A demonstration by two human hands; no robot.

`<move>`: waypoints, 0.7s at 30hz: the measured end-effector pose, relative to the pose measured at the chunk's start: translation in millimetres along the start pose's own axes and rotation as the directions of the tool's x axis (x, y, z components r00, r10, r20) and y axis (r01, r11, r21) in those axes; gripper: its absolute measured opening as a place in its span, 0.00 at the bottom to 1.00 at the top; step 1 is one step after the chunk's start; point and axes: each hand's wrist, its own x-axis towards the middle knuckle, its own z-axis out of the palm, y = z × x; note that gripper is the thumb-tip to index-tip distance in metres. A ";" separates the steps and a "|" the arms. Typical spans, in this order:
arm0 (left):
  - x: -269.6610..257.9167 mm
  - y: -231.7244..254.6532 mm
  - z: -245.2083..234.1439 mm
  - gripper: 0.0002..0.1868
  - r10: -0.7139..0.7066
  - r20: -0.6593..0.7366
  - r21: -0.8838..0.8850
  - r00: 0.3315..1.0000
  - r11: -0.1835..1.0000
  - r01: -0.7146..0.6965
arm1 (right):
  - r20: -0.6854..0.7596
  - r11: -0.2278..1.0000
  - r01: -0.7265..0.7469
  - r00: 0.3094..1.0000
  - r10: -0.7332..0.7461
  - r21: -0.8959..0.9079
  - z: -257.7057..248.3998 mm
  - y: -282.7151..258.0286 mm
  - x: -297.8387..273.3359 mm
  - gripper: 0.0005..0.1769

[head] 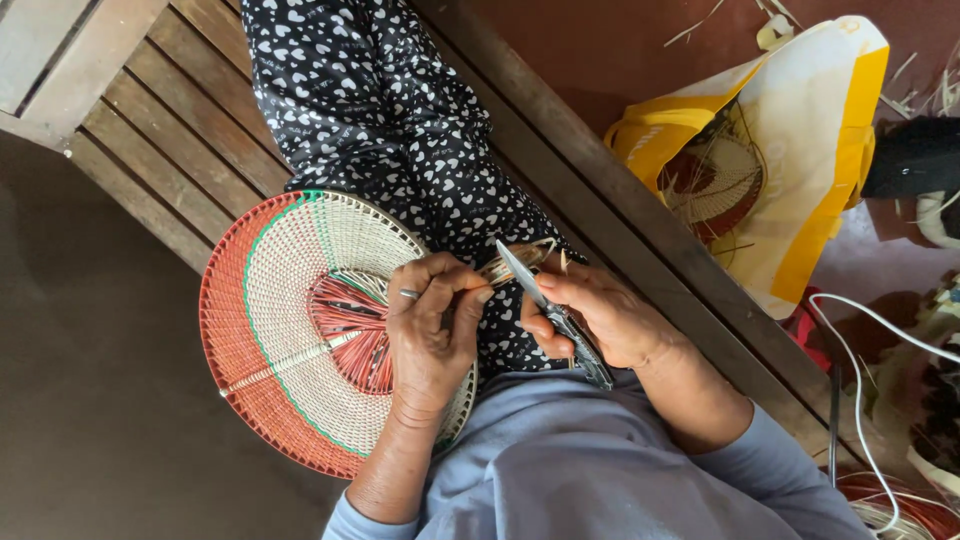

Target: Weaving and trimming a decorative hand fan using natural fibers and a knife

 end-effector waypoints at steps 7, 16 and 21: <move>-4.3 -7.1 2.7 0.04 -0.018 -0.005 -0.044 1.000 0.999 0.018 | -0.077 1.000 -0.021 0.997 0.020 -0.014 10.7 -4.4 2.8 0.16; -3.5 -7.4 3.7 0.04 -0.013 0.012 -0.081 1.000 0.997 0.014 | -0.174 0.999 0.011 0.985 -0.018 -0.041 4.4 4.6 -0.3 0.15; -3.7 -8.5 4.4 0.04 0.004 0.023 -0.075 1.000 0.997 -0.002 | -0.202 0.999 -0.002 0.979 -0.007 -0.048 -0.3 9.4 0.6 0.14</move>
